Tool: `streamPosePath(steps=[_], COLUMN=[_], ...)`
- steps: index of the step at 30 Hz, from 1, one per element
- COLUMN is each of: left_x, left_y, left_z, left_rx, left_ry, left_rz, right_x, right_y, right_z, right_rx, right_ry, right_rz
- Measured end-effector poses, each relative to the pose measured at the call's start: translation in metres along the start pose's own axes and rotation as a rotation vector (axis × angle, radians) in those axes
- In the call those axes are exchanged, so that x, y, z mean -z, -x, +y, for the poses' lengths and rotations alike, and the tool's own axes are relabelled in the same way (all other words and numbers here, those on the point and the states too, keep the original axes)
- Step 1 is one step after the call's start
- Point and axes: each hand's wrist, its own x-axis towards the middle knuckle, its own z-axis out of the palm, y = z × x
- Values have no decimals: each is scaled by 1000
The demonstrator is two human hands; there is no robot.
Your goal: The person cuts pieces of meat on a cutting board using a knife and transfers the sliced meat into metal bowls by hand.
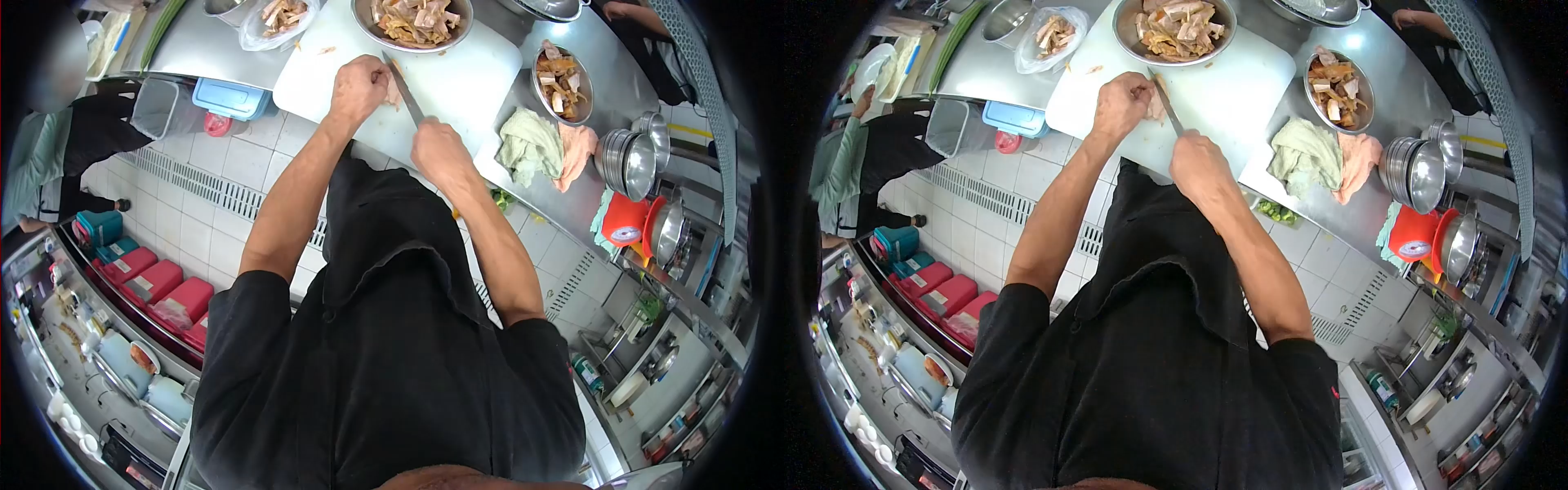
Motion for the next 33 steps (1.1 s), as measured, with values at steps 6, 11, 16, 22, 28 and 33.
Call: streamPosePath(steps=[6, 11, 16, 22, 28, 33], left_x=[2, 1, 1, 2, 14, 15], left_y=[3, 3, 2, -3, 10, 14], left_z=[7, 3, 3, 1, 4, -3], left_rx=[23, 5, -27, -28, 41, -43], left_ry=[-11, -48, -53, -82, 42, -3], left_rz=[23, -10, -3, -6, -41, -81], right_x=[-14, 3, 17, -13, -1, 18], right_y=[-17, 16, 19, -18, 1, 18], right_z=[7, -3, -15, -6, -4, -16], right_rx=[26, -57, 5, -20, -42, 11], right_ry=[18, 76, 69, 62, 27, 119], right_rz=[69, 28, -28, 2, 28, -43])
